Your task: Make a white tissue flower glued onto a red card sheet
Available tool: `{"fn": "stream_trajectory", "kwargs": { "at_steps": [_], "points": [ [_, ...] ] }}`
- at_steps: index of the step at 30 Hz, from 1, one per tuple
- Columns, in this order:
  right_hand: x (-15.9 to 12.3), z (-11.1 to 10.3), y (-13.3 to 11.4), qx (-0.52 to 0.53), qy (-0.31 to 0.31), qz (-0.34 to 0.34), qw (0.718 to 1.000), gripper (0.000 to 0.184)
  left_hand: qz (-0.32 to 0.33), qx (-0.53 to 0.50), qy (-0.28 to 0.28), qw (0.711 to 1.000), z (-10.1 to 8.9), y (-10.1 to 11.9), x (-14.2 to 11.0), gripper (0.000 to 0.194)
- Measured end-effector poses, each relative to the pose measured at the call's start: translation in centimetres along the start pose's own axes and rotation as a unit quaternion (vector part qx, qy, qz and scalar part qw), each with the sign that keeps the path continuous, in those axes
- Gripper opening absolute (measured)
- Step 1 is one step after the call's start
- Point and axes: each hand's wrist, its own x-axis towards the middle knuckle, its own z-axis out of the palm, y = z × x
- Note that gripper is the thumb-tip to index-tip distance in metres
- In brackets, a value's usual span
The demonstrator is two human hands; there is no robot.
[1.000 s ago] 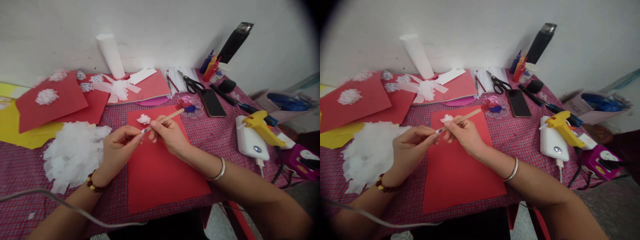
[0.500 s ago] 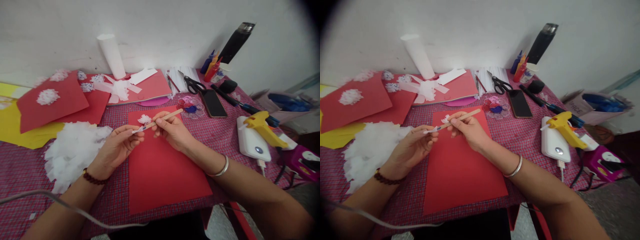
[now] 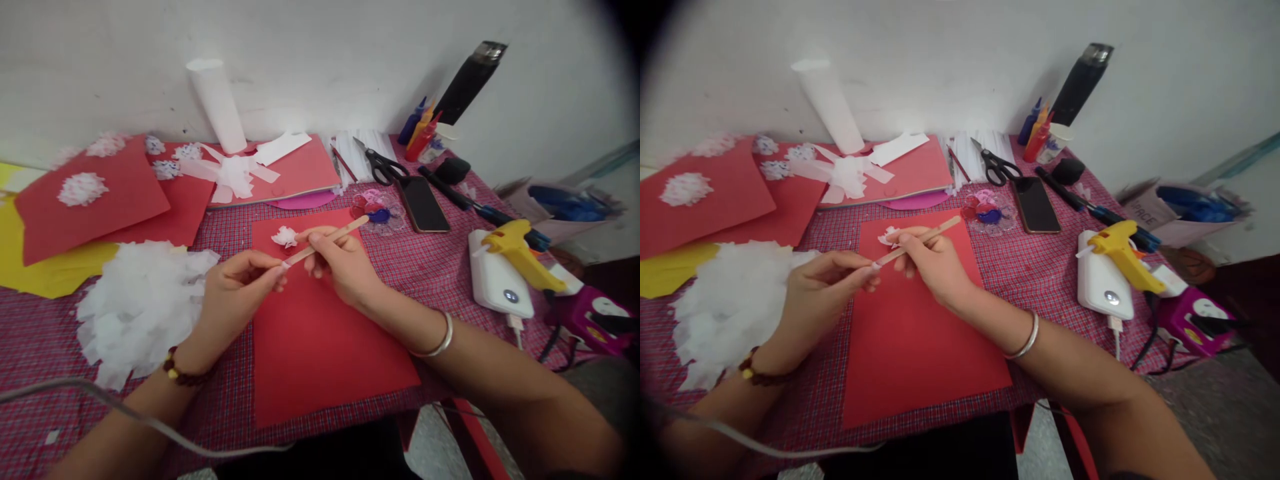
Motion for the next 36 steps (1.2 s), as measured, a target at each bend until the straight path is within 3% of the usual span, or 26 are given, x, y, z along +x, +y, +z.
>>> {"fn": "stream_trajectory", "kwargs": {
  "at_steps": [3, 5, 7, 10, 12, 14, 20, 24, 30, 33, 36],
  "points": [
    [-0.1, -0.2, 0.2, 0.059, -0.001, 0.083, 0.995, 0.021, 0.185, 0.198, -0.027, 0.962, -0.1, -0.3, -0.3, 0.011],
    [-0.1, -0.5, 0.2, 0.091, -0.020, 0.122, 0.988, 0.023, 0.246, 0.248, -0.045, 0.936, -0.1, -0.5, -0.5, 0.013],
    [-0.1, -1.0, 0.0, 0.095, -0.049, 0.126, 0.986, 0.024, 0.218, 0.236, -0.042, 0.946, 0.2, -0.8, -0.8, 0.013],
    [0.1, -1.7, -0.3, 0.031, -0.085, 0.086, 0.992, 0.025, 0.066, 0.134, -0.040, 0.988, 0.6, -0.9, -1.0, 0.008],
    [0.5, -2.2, -0.4, -0.013, -0.080, 0.064, 0.995, 0.028, -0.002, 0.098, -0.080, 0.992, 0.3, -0.8, -0.5, 0.011],
    [1.0, -2.8, -0.3, -0.024, -0.049, 0.055, 0.997, 0.031, -0.003, 0.145, -0.124, 0.982, -0.4, -0.6, 0.7, 0.014],
    [2.8, -4.3, 0.6, -0.027, 0.068, 0.013, 0.997, 0.033, 0.066, 0.366, -0.150, 0.916, -2.4, -1.0, 5.1, 0.017],
    [3.3, -4.6, 1.0, -0.068, 0.068, -0.008, 0.995, 0.032, 0.029, 0.435, -0.182, 0.881, -1.2, -1.6, 5.9, 0.020],
    [3.6, -4.5, 1.2, -0.094, 0.056, -0.013, 0.994, 0.032, 0.015, 0.508, -0.160, 0.846, 0.8, -1.0, 6.3, 0.022],
    [3.7, -4.6, 1.3, -0.102, 0.054, -0.015, 0.993, 0.033, 0.024, 0.520, -0.160, 0.839, 1.1, -1.1, 7.1, 0.015],
    [3.8, -4.5, 1.3, -0.118, 0.043, -0.035, 0.991, 0.032, 0.001, 0.495, -0.180, 0.850, 1.0, -1.6, 8.4, 0.019]
  ]
}}
